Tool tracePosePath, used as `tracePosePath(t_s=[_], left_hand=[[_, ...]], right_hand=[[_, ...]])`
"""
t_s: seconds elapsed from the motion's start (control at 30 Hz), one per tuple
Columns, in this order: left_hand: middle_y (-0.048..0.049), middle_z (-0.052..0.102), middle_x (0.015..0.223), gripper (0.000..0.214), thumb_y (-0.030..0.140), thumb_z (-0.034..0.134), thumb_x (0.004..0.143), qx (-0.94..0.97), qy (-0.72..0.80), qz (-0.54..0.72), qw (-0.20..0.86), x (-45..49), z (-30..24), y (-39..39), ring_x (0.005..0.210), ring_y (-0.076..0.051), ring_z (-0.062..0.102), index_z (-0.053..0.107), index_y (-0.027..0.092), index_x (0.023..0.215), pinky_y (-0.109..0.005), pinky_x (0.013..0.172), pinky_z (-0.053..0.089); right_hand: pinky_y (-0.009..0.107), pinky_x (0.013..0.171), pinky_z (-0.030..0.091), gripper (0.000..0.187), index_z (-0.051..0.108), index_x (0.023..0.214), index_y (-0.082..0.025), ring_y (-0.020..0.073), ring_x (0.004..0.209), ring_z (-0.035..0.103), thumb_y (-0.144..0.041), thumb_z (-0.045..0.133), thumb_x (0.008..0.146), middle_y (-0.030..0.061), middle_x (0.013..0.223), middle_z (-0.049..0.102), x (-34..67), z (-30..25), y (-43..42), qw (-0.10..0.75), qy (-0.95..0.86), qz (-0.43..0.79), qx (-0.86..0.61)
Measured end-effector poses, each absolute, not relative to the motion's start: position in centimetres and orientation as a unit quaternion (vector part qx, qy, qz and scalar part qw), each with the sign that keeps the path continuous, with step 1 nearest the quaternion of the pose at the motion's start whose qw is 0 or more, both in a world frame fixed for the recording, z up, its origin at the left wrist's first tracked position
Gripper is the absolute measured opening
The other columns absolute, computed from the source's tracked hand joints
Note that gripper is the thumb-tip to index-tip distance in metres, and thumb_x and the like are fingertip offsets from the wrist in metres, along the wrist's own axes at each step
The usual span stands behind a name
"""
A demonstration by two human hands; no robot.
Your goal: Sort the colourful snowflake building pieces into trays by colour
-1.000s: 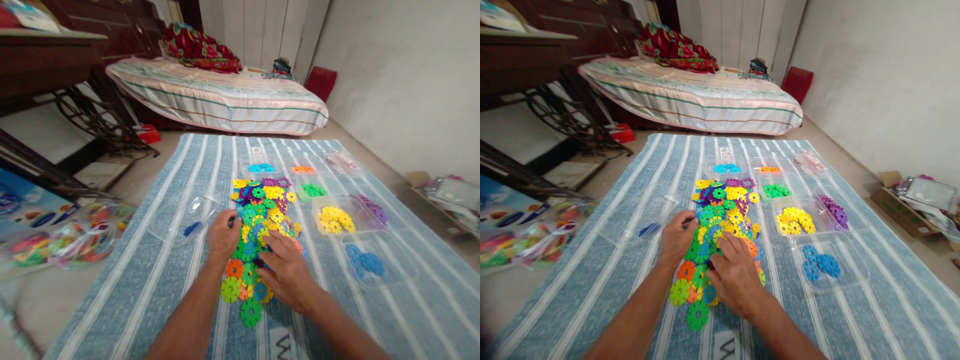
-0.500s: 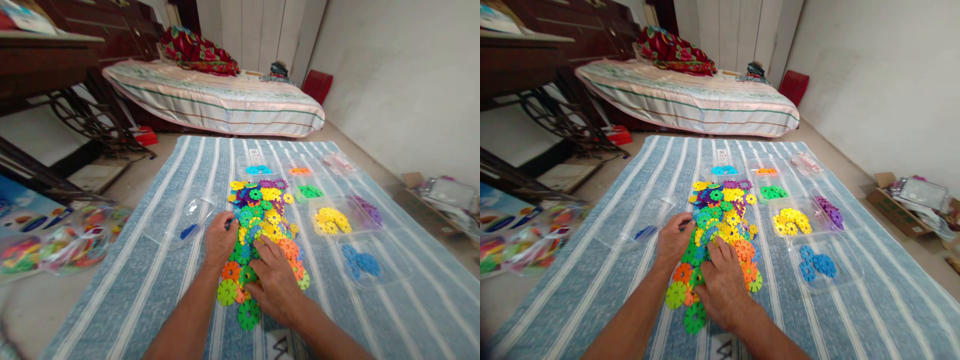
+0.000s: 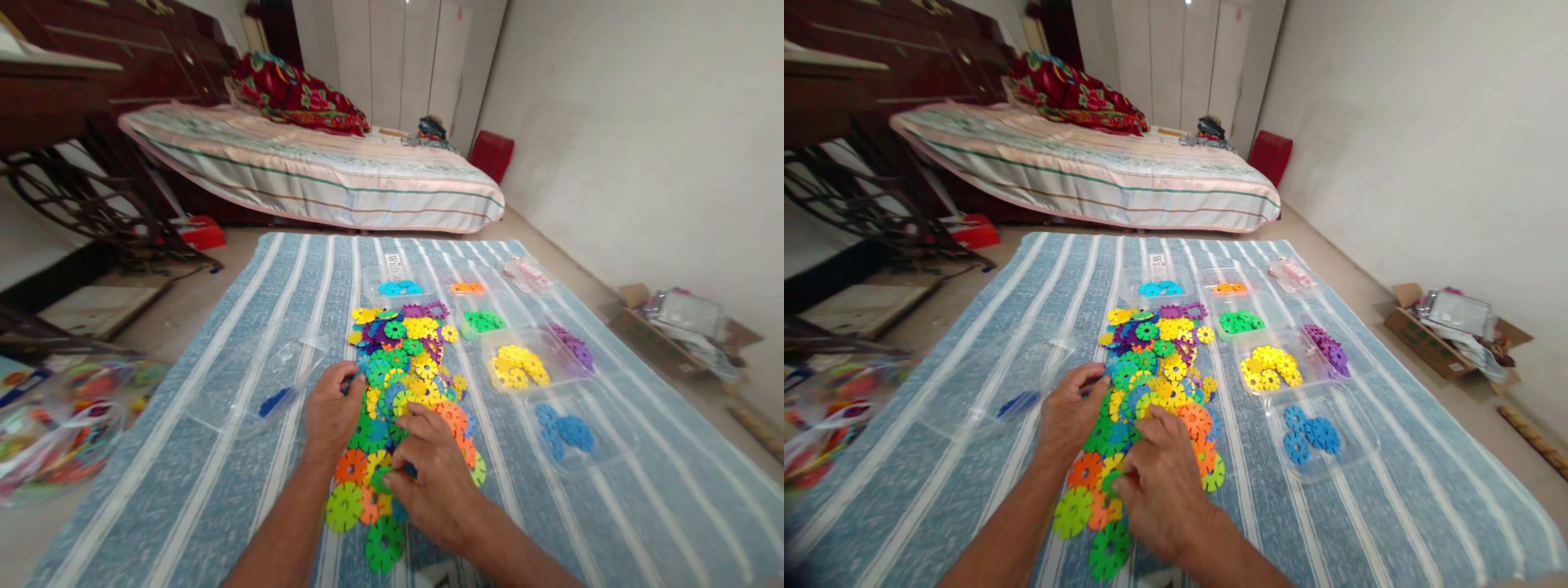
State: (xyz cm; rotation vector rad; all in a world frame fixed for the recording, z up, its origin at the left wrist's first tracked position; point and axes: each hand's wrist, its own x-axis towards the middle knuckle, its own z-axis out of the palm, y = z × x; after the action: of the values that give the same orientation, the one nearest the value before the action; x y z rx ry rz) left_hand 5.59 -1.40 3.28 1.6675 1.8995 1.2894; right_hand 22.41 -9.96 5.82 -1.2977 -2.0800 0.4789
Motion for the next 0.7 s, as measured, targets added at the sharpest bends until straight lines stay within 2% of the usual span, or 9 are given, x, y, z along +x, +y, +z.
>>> tracePosePath(t_s=[0.17,0.3,0.4,0.53,0.7], left_hand=[[-0.0035,0.069,0.095,0.019,0.034,0.051,0.076,0.581,0.658,0.456,0.148,5.6,3.1,-1.4,0.086,-0.019,0.065,0.064,0.022,0.084,-0.033,0.083,0.053],[-0.0031,0.069,0.093,0.018,0.032,0.051,0.076,0.578,0.659,0.456,0.153,5.8,3.1,-1.5,0.085,-0.018,0.065,0.064,0.022,0.084,-0.033,0.082,0.054],[-0.0029,0.068,0.092,0.016,0.031,0.051,0.076,0.578,0.656,0.460,0.156,5.9,3.2,-1.6,0.086,-0.018,0.065,0.063,0.022,0.083,-0.032,0.081,0.054],[-0.0028,0.068,0.092,0.016,0.030,0.051,0.076,0.576,0.659,0.457,0.158,6.0,3.2,-1.7,0.086,-0.018,0.065,0.063,0.022,0.083,-0.032,0.081,0.054],[-0.0033,0.068,0.094,0.017,0.029,0.051,0.077,0.575,0.663,0.451,0.162,6.2,3.1,-1.8,0.087,-0.018,0.065,0.064,0.021,0.085,-0.032,0.081,0.053]], right_hand=[[0.035,0.090,0.049,0.014,0.062,0.063,-0.024,0.0191,0.102,0.061,-0.020,0.065,0.076,0.0022,0.097,0.068,25.3,8.5,-6.9,0.353,-0.773,0.165,-0.501],[0.043,0.092,0.047,0.011,0.063,0.073,-0.023,0.0226,0.099,0.061,-0.027,0.059,0.083,0.0061,0.093,0.068,29.2,11.6,-2.5,0.471,-0.695,-0.032,-0.542],[0.045,0.090,0.048,0.013,0.064,0.089,-0.019,0.0250,0.098,0.061,-0.029,0.058,0.084,0.0099,0.093,0.067,30.6,12.4,-0.9,0.488,-0.673,-0.118,-0.543],[0.041,0.089,0.051,0.010,0.065,0.087,-0.022,0.0217,0.096,0.062,-0.025,0.055,0.086,0.0066,0.091,0.067,28.7,10.5,-2.9,0.440,-0.755,-0.014,-0.487],[0.044,0.100,0.045,0.009,0.066,0.089,-0.022,0.0237,0.114,0.054,-0.024,0.059,0.084,0.0080,0.105,0.065,24.3,7.5,-8.1,0.355,-0.832,0.095,-0.415]])
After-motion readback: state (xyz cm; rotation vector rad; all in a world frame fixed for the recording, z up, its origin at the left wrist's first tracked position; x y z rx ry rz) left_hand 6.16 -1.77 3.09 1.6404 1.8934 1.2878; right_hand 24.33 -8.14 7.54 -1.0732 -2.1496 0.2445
